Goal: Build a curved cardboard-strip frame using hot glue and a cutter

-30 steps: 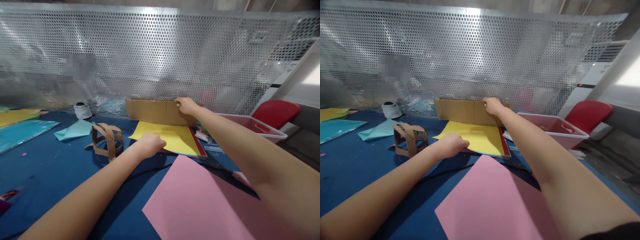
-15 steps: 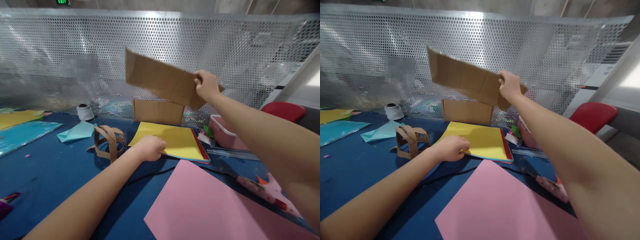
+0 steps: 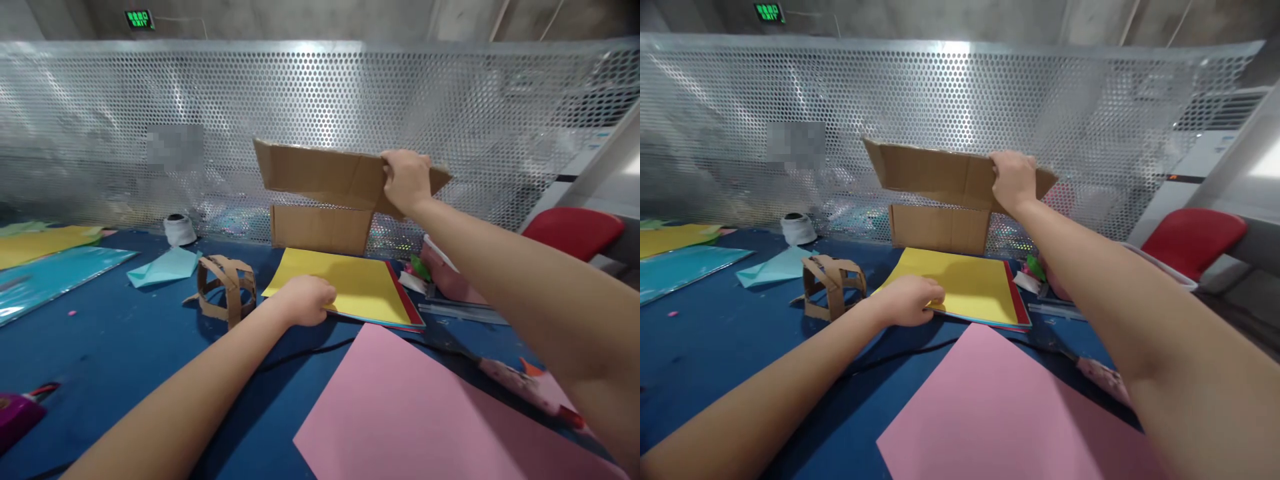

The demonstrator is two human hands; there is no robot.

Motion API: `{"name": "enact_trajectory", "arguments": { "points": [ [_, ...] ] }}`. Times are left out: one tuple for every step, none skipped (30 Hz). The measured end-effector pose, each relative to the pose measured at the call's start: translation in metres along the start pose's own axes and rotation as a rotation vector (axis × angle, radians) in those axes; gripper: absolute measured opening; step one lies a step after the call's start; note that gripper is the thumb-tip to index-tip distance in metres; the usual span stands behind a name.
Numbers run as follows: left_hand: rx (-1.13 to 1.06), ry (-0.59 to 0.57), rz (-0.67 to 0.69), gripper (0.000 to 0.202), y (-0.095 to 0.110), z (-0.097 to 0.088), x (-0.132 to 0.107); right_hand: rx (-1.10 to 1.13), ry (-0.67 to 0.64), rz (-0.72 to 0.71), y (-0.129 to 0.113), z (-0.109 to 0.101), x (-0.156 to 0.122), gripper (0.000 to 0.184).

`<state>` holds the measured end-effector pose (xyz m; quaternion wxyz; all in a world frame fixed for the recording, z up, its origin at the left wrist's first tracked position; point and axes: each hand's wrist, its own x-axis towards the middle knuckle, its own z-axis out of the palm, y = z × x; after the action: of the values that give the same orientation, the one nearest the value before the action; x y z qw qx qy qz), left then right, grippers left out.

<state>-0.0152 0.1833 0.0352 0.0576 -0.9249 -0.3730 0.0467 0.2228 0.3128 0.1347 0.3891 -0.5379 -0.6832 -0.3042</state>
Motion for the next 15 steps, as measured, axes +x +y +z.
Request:
{"name": "enact_trajectory", "arguments": {
  "points": [
    [-0.001, -0.002, -0.001, 0.023, 0.000, 0.000, 0.000, -0.001, -0.003, 0.004, -0.001, 0.001, 0.002, 0.034],
    [-0.003, -0.005, -0.002, 0.023, 0.000, 0.000, 0.000, -0.001, -0.007, 0.007, -0.001, 0.001, 0.004, 0.034],
    [-0.005, -0.010, -0.004, 0.023, 0.000, -0.001, -0.001, -0.002, -0.014, 0.009, -0.001, 0.001, 0.006, 0.033],
    [-0.009, -0.017, -0.007, 0.023, 0.001, -0.001, -0.001, -0.003, -0.025, 0.009, 0.000, 0.000, 0.008, 0.032],
    [-0.015, -0.028, -0.012, 0.022, 0.002, -0.002, -0.002, -0.002, -0.038, 0.008, 0.001, -0.001, 0.010, 0.032],
    [-0.024, -0.044, -0.020, 0.021, 0.004, -0.003, -0.002, 0.000, -0.053, 0.006, 0.002, -0.003, 0.011, 0.031],
    [-0.036, -0.066, -0.032, 0.021, 0.006, -0.004, -0.002, 0.004, -0.068, 0.003, 0.002, -0.004, 0.011, 0.031],
    [-0.049, -0.092, -0.047, 0.024, 0.008, -0.005, -0.001, 0.008, -0.081, 0.000, 0.002, -0.006, 0.011, 0.031],
    [-0.062, -0.119, -0.066, 0.030, 0.009, -0.007, 0.001, 0.013, -0.093, -0.005, 0.002, -0.007, 0.011, 0.031],
    [-0.073, -0.146, -0.091, 0.034, 0.010, -0.008, 0.004, 0.019, -0.104, -0.011, 0.001, -0.008, 0.010, 0.031],
    [-0.078, -0.168, -0.121, 0.035, 0.010, -0.010, 0.009, 0.025, -0.111, -0.020, 0.000, -0.010, 0.009, 0.031],
    [-0.077, -0.181, -0.155, 0.034, 0.008, -0.013, 0.015, 0.030, -0.116, -0.031, -0.001, -0.011, 0.008, 0.031],
    [-0.071, -0.186, -0.200, 0.032, 0.005, -0.015, 0.022, 0.036, -0.119, -0.044, -0.002, -0.013, 0.007, 0.031],
    [-0.061, -0.174, -0.246, 0.033, 0.000, -0.018, 0.029, 0.040, -0.119, -0.055, -0.003, -0.015, 0.006, 0.031],
    [-0.045, -0.150, -0.298, 0.033, -0.005, -0.022, 0.037, 0.042, -0.117, -0.066, -0.003, -0.018, 0.005, 0.030]
  ]
}}
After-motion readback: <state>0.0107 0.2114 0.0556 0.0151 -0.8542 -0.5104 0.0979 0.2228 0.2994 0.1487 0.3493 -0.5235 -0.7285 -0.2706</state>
